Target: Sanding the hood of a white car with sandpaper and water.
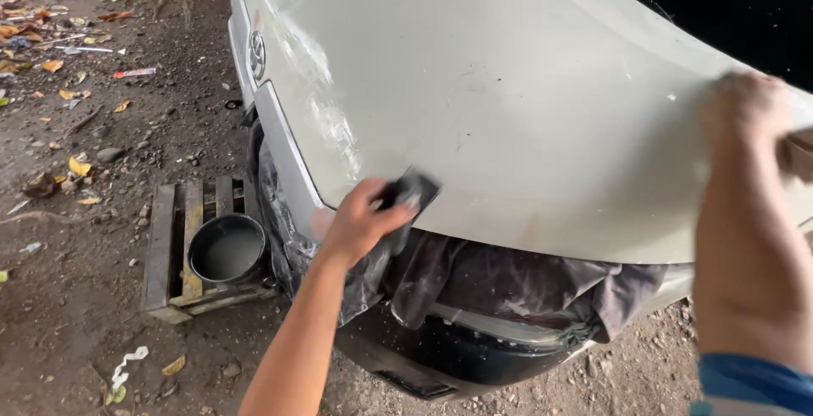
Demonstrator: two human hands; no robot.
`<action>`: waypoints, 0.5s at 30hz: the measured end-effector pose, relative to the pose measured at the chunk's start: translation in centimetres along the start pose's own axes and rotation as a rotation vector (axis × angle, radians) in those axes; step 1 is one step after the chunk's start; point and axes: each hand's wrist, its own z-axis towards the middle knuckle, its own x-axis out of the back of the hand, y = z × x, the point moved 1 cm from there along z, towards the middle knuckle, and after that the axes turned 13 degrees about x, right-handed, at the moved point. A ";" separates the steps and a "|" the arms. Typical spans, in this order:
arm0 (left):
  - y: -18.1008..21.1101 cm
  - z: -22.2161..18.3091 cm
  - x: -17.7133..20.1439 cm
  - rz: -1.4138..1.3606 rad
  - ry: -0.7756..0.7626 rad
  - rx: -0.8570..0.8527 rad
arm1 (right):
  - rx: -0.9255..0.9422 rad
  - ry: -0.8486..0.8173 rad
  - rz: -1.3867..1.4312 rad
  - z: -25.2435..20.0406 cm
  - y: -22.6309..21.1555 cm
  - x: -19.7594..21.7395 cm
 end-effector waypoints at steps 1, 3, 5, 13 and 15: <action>-2.1 -2.0 1.9 -0.100 0.035 0.019 | 0.001 -0.037 -0.029 1.9 -4.2 -1.5; -7.0 -5.3 5.2 -0.198 0.063 0.046 | 0.005 -0.112 -0.085 5.1 -11.5 -8.6; -12.2 -7.8 8.3 -0.405 0.149 0.007 | 0.011 -0.185 -0.140 9.2 -19.9 -18.4; -20.3 -15.9 13.9 -0.502 0.339 0.255 | 0.428 -0.215 0.418 1.1 -60.5 -8.9; -26.0 -17.9 17.5 -0.457 0.396 0.361 | 0.526 -0.340 0.554 -2.3 -63.8 -4.4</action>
